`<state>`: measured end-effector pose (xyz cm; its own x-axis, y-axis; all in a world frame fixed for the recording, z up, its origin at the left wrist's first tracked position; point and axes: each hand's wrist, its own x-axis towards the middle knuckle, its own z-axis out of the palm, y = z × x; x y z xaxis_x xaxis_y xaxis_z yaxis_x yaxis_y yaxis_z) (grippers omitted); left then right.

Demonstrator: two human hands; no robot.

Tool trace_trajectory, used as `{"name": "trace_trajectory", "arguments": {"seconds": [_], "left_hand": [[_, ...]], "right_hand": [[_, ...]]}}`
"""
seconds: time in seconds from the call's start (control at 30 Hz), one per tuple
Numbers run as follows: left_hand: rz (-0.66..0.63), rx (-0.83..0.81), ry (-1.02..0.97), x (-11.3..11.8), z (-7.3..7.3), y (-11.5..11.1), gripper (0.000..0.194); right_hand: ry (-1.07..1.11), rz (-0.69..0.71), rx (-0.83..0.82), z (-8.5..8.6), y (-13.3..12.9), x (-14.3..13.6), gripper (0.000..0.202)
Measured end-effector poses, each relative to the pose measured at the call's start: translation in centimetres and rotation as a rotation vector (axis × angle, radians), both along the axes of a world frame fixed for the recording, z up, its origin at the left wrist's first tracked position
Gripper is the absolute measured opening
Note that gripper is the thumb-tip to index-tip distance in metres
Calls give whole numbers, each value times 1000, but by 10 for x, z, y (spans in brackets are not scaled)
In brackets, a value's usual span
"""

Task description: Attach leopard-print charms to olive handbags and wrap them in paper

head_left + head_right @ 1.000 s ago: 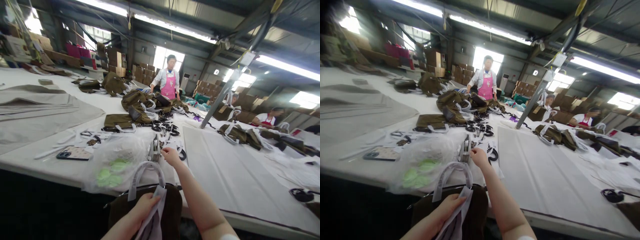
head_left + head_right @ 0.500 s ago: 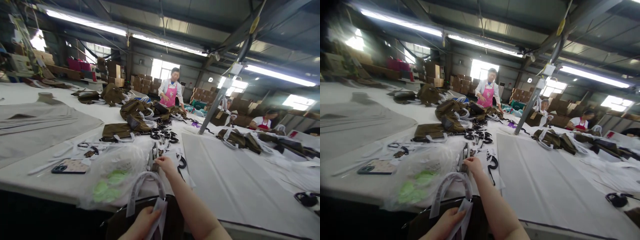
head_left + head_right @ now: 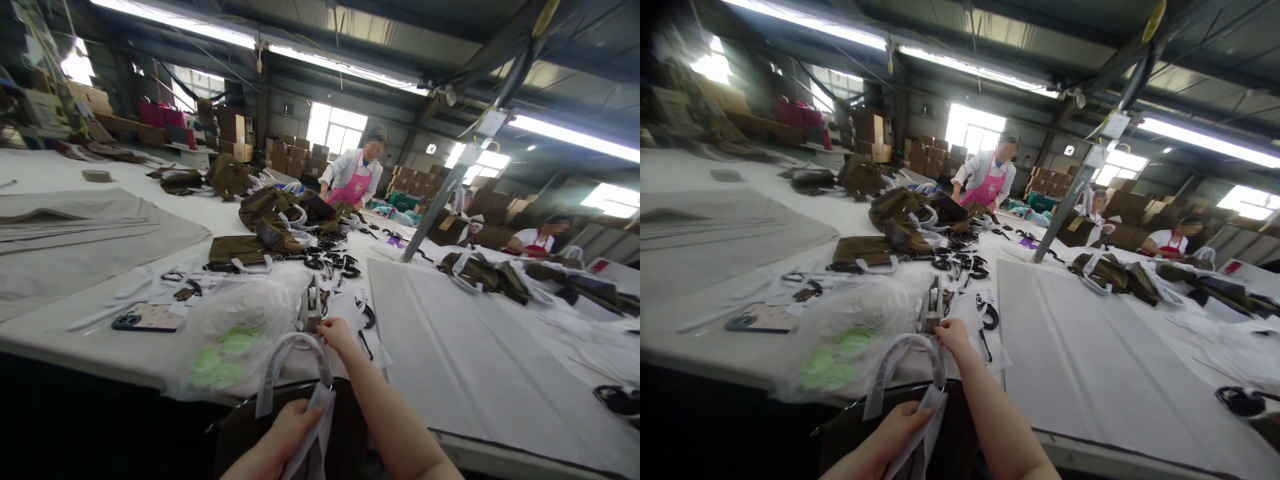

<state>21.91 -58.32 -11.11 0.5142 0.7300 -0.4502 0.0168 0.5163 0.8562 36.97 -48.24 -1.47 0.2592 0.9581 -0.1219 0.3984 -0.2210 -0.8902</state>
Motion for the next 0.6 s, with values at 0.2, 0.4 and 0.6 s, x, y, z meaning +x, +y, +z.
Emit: {"name": "trace_trajectory", "arguments": {"seconds": [0.2,0.4,0.6], "left_hand": [[-10,15,5,-4,31,-7,65],[-27,-101,-2,-9,52,-13,57],[-37,-119,-5,-9,54,-14,54]], "right_hand": [[-56,-57,216,32,-29,7,17],[128,66,331,72,-100,17,26],[119,232,-117,36,-143,23,23]]}}
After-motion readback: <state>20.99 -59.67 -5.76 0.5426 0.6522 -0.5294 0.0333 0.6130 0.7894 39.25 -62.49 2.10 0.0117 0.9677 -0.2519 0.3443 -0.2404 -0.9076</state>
